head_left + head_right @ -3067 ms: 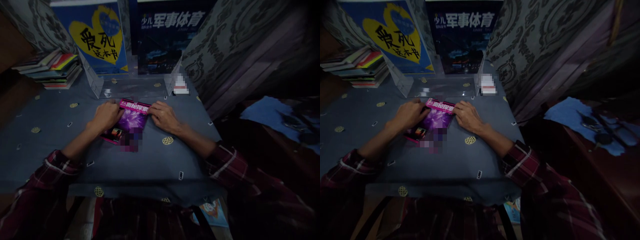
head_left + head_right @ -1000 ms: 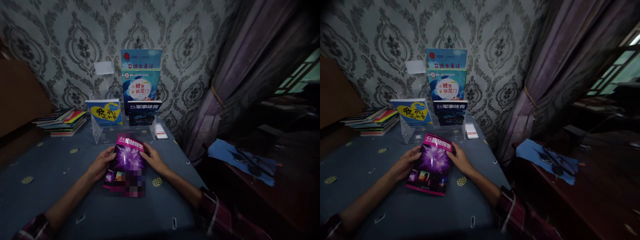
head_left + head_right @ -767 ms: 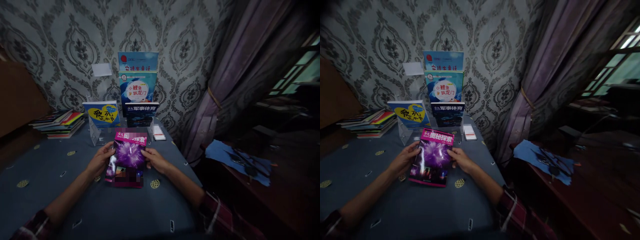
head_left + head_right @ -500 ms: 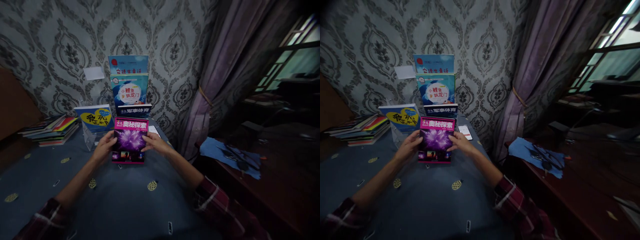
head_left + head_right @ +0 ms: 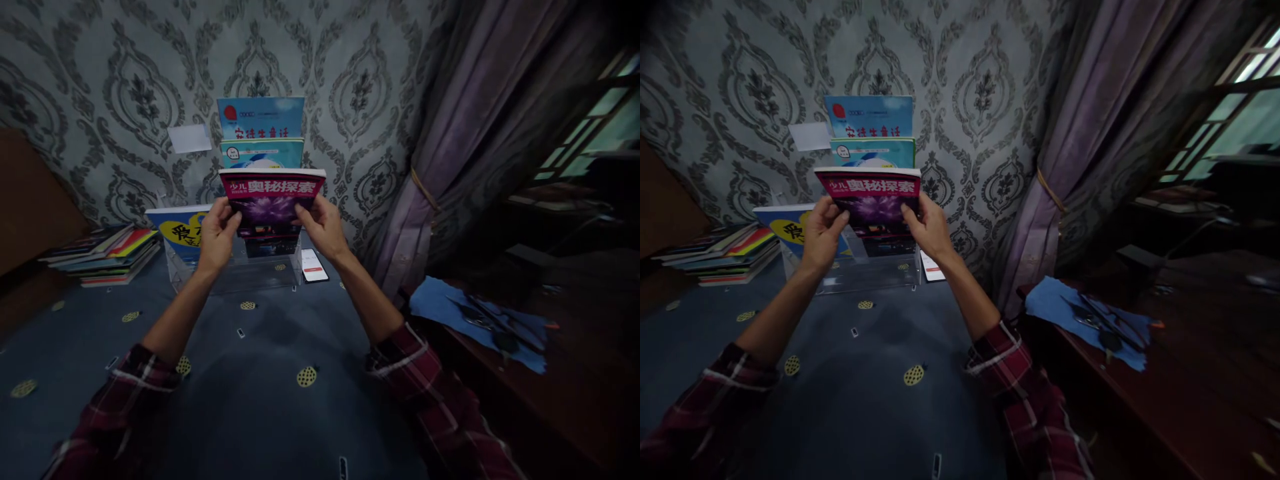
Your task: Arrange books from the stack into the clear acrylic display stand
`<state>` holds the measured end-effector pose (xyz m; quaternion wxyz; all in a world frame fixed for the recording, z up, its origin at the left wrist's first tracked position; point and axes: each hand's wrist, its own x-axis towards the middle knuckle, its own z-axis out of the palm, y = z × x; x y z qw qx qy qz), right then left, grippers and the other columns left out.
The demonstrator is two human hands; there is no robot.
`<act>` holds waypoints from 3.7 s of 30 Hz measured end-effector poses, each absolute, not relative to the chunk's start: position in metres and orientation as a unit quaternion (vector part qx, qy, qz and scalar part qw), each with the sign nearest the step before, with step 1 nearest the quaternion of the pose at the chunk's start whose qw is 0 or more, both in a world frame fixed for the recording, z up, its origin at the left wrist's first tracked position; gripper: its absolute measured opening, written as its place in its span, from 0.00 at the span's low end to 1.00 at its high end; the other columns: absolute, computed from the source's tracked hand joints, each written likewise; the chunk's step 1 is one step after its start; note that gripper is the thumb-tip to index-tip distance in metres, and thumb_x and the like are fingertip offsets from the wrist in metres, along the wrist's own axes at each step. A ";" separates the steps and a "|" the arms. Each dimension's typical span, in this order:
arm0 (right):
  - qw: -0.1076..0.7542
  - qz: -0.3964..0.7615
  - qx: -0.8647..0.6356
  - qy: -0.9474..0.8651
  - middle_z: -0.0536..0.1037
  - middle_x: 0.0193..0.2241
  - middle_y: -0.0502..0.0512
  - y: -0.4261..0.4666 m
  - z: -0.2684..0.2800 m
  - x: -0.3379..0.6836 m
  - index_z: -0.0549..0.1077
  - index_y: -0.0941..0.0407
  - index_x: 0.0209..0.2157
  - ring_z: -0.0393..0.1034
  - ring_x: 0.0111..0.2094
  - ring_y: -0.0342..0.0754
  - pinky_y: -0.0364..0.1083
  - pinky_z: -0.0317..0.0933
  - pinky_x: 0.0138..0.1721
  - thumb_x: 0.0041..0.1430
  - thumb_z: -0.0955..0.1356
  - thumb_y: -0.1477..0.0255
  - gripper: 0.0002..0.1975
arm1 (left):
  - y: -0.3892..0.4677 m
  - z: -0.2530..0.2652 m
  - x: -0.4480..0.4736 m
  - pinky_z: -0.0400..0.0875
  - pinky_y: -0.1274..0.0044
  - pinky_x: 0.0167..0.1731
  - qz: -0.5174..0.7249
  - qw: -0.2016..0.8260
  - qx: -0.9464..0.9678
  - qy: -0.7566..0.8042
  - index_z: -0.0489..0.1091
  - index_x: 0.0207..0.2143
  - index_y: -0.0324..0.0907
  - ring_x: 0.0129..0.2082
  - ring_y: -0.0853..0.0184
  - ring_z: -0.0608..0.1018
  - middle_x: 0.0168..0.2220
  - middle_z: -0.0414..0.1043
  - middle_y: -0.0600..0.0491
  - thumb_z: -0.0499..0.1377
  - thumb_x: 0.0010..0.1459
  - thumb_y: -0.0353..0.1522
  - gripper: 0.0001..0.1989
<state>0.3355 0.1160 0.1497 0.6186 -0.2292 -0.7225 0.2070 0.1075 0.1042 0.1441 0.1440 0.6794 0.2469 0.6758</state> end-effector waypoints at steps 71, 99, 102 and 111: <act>0.580 0.041 -0.444 -0.682 0.78 0.39 0.63 0.174 0.088 0.337 0.79 0.58 0.42 0.74 0.44 0.59 0.58 0.69 0.48 0.67 0.62 0.67 0.15 | 0.123 0.099 0.136 0.71 0.63 0.44 0.455 0.011 0.635 0.624 0.67 0.53 0.37 0.45 0.46 0.81 0.44 0.77 0.33 0.48 0.72 0.34 0.15; 0.616 0.033 -0.411 -0.671 0.79 0.34 0.58 0.165 0.098 0.340 0.77 0.54 0.37 0.73 0.33 0.53 0.54 0.70 0.41 0.63 0.68 0.62 0.10 | 0.081 0.093 0.127 0.78 0.60 0.51 0.379 -0.101 0.700 0.597 0.56 0.68 0.33 0.54 0.50 0.80 0.58 0.74 0.33 0.50 0.68 0.28 0.27; 0.615 0.033 -0.416 -0.669 0.79 0.35 0.58 0.164 0.099 0.340 0.77 0.55 0.36 0.72 0.32 0.52 0.54 0.70 0.41 0.63 0.68 0.62 0.11 | 0.072 0.097 0.102 0.75 0.60 0.55 0.425 -0.162 0.712 0.535 0.63 0.62 0.38 0.55 0.54 0.79 0.55 0.76 0.39 0.50 0.68 0.29 0.21; 0.601 0.051 -0.420 -0.678 0.78 0.36 0.58 0.166 0.096 0.339 0.74 0.54 0.36 0.74 0.36 0.53 0.53 0.70 0.42 0.64 0.67 0.62 0.10 | 0.077 0.141 0.001 0.58 0.50 0.68 0.632 -0.210 0.536 0.519 0.61 0.60 0.40 0.65 0.44 0.66 0.61 0.64 0.36 0.69 0.54 0.34 0.34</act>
